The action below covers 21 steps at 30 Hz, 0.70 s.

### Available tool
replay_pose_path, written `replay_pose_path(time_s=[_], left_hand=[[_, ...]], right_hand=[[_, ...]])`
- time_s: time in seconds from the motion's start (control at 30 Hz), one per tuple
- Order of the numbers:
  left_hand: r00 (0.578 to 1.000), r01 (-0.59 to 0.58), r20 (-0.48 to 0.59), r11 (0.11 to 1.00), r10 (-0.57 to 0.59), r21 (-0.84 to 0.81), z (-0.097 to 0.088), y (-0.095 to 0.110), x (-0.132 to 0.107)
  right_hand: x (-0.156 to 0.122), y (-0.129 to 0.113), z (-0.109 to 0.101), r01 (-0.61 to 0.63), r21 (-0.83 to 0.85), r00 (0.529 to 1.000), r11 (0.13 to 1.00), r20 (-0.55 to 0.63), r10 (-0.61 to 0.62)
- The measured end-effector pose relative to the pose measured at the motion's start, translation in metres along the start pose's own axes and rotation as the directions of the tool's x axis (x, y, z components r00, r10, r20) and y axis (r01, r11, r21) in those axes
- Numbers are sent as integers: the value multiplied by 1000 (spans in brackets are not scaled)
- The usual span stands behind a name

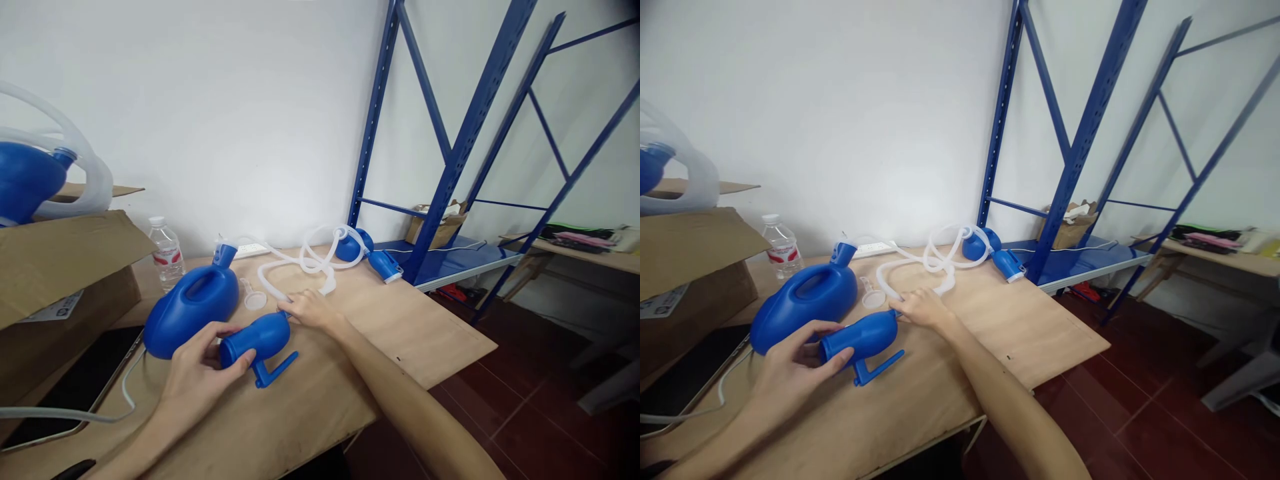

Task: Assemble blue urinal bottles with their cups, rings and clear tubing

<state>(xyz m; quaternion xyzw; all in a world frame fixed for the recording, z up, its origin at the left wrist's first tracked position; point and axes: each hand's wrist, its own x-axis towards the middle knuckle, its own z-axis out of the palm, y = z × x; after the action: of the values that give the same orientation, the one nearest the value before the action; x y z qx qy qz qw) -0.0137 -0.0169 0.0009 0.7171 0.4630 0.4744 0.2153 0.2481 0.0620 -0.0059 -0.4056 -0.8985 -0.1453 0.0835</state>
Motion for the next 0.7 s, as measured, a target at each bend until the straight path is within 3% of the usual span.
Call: replay_pose_path(time_s=[0.07,0.13,0.27,0.33,0.4,0.47,0.53,0.57,0.6,0.63,0.7], left_hand=[[970,243,69,955,-234,-172,2,1,4],[911,411,135,851,-389,-327,4,3,8],[820,560,208,671,-534,-485,6,5,14],[828,554,221,692,-515,-463,5,4,13],[883,469,202,798,-423,-379,3,0,11],[950,302,154,920,-271,-249,1,-4,8],[993,45,112,995,-34,-91,-3,-9,7],[988,-115,104,993,116,-7,-5,-12,6],[956,-281,114,957,271,78,-8,-15,6],[898,-436,145,886,416,157,-11,-18,6],[734,-679,245,681,633,275,-17,-23,5]], right_hand=[[1,1,7,-21,-28,999,999,-41,20],[2,2,14,-70,-47,994,996,-85,66],[5,2,21,-162,-16,976,987,-146,158],[5,2,20,-173,5,975,985,-142,172],[4,1,19,-169,27,978,985,-118,171],[3,1,16,-157,51,983,986,-84,160],[2,1,13,-136,68,990,988,-38,139],[2,2,11,-123,78,992,989,-12,124],[1,2,9,-107,90,994,990,16,106],[1,3,8,-85,107,996,991,47,80],[0,6,5,-38,147,994,988,110,22]])
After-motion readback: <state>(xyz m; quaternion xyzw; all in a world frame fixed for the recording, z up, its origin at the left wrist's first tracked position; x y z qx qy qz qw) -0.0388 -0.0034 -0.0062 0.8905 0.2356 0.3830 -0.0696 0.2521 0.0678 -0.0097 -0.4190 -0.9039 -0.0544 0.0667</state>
